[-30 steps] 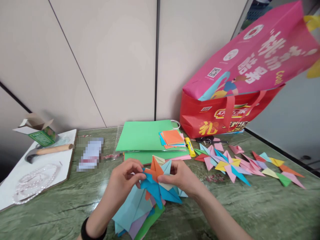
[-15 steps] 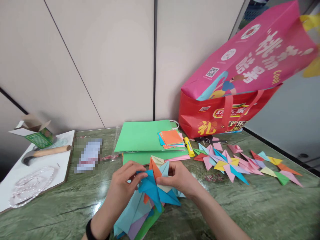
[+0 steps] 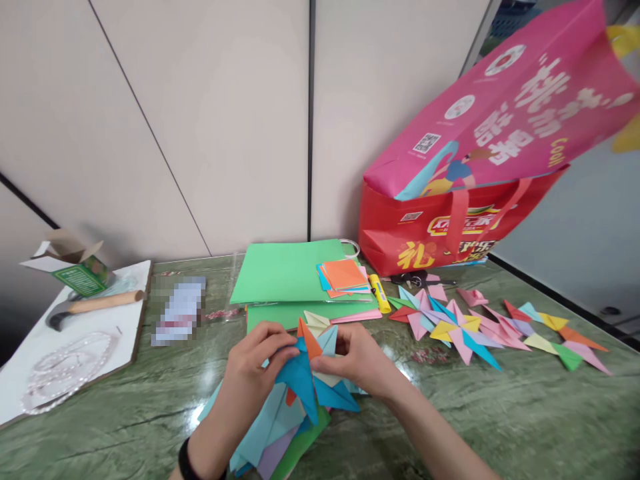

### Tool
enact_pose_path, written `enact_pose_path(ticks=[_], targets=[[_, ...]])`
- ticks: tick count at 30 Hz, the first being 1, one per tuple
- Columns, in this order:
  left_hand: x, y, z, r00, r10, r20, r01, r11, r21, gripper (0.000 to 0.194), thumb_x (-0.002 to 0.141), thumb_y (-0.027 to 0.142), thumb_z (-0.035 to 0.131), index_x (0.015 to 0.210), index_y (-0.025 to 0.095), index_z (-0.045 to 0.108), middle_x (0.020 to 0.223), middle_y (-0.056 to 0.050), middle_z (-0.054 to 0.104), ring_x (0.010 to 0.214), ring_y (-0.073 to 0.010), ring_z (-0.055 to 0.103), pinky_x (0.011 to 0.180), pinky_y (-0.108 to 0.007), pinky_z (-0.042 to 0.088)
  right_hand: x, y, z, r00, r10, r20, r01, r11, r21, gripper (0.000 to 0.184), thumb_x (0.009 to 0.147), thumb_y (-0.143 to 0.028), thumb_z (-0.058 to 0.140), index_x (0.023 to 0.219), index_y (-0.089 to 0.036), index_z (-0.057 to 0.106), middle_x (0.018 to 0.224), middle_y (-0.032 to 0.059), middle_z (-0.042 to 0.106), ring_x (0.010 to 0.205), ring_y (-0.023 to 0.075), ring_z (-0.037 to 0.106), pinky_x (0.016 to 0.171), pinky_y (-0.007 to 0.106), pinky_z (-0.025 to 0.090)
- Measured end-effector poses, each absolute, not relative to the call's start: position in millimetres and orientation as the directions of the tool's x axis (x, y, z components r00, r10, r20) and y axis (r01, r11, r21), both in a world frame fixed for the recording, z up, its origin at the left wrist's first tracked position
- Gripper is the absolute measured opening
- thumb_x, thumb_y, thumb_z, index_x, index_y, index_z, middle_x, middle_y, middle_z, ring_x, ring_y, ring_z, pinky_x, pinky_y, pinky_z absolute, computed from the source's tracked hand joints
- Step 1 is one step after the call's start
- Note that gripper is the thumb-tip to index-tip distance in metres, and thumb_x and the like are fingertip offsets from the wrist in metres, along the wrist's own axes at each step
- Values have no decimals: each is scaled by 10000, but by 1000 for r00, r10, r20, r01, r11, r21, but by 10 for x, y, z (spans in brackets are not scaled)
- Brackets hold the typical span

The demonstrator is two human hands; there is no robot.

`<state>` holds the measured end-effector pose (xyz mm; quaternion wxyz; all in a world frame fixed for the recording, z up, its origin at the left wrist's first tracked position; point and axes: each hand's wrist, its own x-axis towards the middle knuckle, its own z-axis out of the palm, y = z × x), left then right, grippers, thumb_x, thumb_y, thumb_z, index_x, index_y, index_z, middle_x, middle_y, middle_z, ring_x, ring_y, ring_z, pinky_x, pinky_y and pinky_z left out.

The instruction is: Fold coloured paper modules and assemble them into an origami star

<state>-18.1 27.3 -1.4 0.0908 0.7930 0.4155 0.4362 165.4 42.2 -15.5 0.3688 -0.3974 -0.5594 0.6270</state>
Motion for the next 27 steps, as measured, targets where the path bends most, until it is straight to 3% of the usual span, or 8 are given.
enact_pose_path(ticks=[8,14,22,27], targets=[[-159,259,18,239,813,531,596,-554,581,90,778,198,614,723,200,685,756,-30,658,678,-155,632,599,-244,509,1652,406,-143,-416,906,-74,-7,-85,-996,104,603,-199,669,676,-127,652,602,-19,580,554,110,474,547,230,392],[-170,258,2,279,818,503,609,-555,566,122,804,164,566,754,205,670,765,-18,629,682,-140,613,605,-230,488,1636,391,-122,-406,912,-63,23,-58,-998,112,614,-220,679,687,-137,663,631,-6,622,590,139,530,558,242,423],[-137,200,24,326,888,325,671,-460,582,156,854,132,454,755,190,560,822,-20,541,727,-143,564,655,-258,460,1627,381,-142,-353,935,-31,138,20,-990,35,615,-167,656,633,-144,636,596,-15,602,575,134,515,530,226,406],[-126,187,14,360,879,314,678,-477,559,167,873,159,435,822,194,591,834,-30,555,710,-151,577,650,-273,465,1635,391,-178,-322,947,-8,203,61,-977,16,620,-157,644,629,-145,641,605,-12,605,584,139,518,532,225,393]])
